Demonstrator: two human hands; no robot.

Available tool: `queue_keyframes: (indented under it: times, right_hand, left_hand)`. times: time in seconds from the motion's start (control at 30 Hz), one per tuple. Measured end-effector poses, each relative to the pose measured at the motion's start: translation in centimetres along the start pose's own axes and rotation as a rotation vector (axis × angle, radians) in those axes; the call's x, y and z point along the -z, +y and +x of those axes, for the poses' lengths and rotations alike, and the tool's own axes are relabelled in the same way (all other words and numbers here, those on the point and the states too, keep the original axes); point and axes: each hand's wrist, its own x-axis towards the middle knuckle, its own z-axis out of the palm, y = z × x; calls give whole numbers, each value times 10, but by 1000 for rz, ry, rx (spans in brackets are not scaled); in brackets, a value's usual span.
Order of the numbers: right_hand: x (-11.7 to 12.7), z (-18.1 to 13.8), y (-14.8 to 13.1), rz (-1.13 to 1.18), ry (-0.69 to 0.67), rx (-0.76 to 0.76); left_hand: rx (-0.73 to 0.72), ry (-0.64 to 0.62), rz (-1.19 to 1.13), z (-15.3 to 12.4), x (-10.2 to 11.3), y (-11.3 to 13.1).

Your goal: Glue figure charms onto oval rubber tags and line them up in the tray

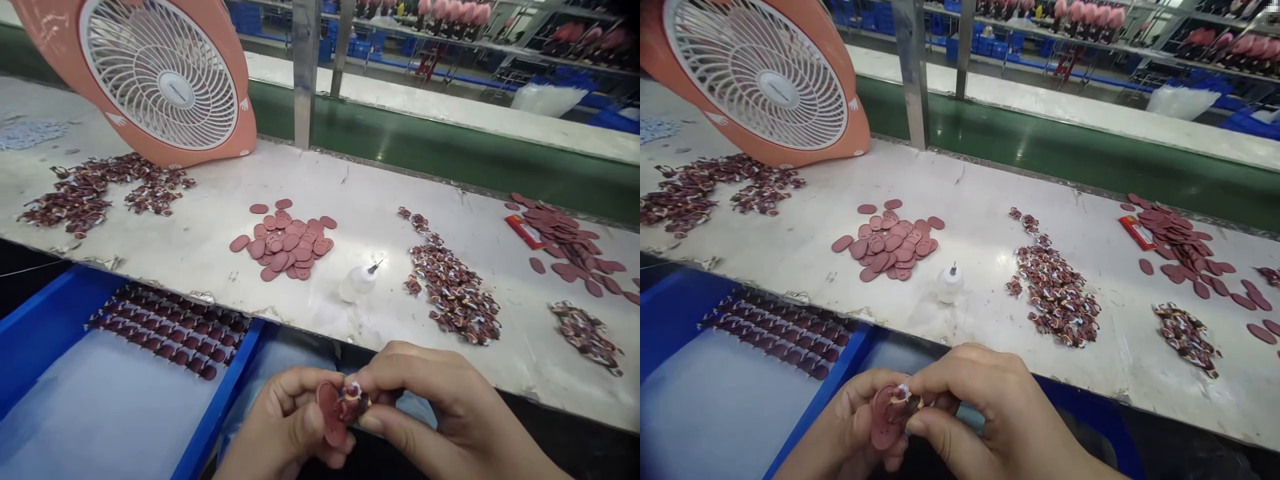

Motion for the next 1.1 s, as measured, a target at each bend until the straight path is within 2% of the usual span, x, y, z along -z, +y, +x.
queue_keyframes:
  times: [0.2,0.9,1.1]
  right_hand:
    - [0,6,-1,-127,-44,44]
    - [0,9,-3,-237,-95,208]
    - [-2,5,-2,-271,-90,271]
  left_hand:
    - [45,-27,-10,1,1,4]
    - [73,18,-39,0,3,3]
    - [47,-13,-52,-4,2,4]
